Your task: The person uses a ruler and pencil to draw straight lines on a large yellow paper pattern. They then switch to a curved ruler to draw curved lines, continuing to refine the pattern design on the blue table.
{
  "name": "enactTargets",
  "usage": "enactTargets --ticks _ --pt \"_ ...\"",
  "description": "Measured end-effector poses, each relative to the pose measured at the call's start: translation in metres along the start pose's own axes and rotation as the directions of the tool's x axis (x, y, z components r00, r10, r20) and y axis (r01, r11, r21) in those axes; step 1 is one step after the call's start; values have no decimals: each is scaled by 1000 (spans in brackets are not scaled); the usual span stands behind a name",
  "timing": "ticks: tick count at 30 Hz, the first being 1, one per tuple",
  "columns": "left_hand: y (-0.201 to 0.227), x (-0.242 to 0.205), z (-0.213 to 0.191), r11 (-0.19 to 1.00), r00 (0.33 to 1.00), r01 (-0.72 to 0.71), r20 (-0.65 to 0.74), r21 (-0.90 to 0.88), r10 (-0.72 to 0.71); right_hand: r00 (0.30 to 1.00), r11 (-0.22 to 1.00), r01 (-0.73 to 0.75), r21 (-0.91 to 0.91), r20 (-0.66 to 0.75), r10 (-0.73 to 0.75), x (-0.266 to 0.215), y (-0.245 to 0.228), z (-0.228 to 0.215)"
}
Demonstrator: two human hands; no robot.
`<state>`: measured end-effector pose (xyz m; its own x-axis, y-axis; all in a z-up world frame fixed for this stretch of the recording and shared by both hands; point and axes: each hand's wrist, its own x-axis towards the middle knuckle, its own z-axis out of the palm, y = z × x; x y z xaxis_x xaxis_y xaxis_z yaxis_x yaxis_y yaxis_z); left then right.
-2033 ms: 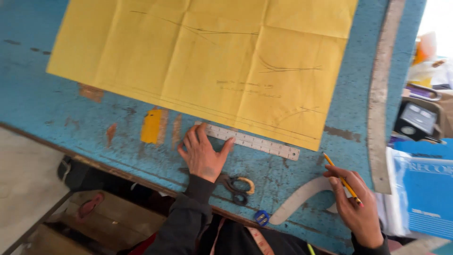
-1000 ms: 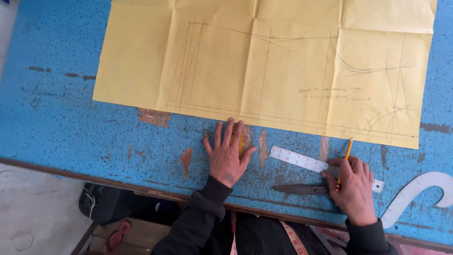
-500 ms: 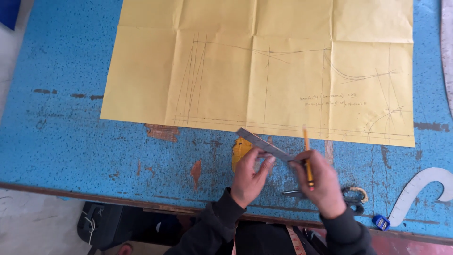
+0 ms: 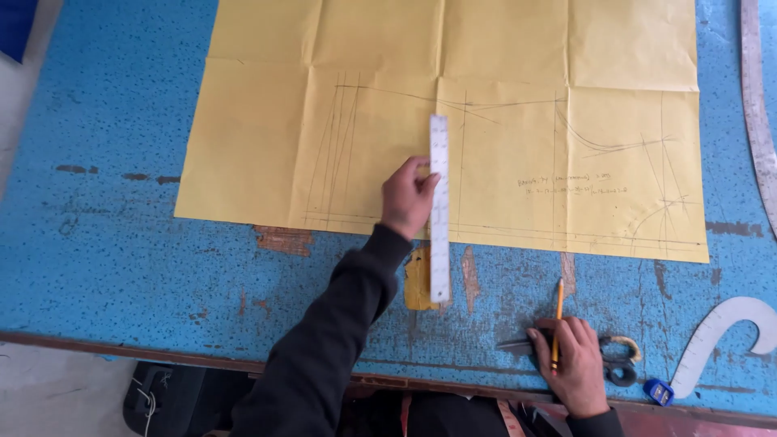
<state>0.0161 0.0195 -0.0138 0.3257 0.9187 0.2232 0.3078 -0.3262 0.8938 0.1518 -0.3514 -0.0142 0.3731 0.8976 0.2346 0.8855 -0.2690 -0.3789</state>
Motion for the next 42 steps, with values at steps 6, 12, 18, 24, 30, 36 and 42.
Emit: enactTargets --ticks 6,12,18,24,30,36,42 --pt "8 47 -3 754 920 -389 263 529 289 996 999 -22 -37 -91 18 -4 -3 -4" --pt "34 46 -24 692 815 -462 574 555 84 995 994 -87 -65 -63 83 -3 0 0" --pt "24 40 -16 665 856 -471 483 580 185 993 991 -108 -84 -65 102 -3 1 3" --pt "21 38 -14 642 854 -490 474 590 215 991 987 -131 -90 -47 128 -7 5 5" --pt "20 37 -15 622 849 -504 477 599 228 995 992 -70 -100 -73 63 -4 1 0" --pt "19 35 -14 577 850 -515 467 634 246 973 968 -226 104 -18 229 -12 7 -1" --pt "19 34 -13 546 852 -515 466 661 240 988 933 -94 347 -82 129 31 -42 -33"
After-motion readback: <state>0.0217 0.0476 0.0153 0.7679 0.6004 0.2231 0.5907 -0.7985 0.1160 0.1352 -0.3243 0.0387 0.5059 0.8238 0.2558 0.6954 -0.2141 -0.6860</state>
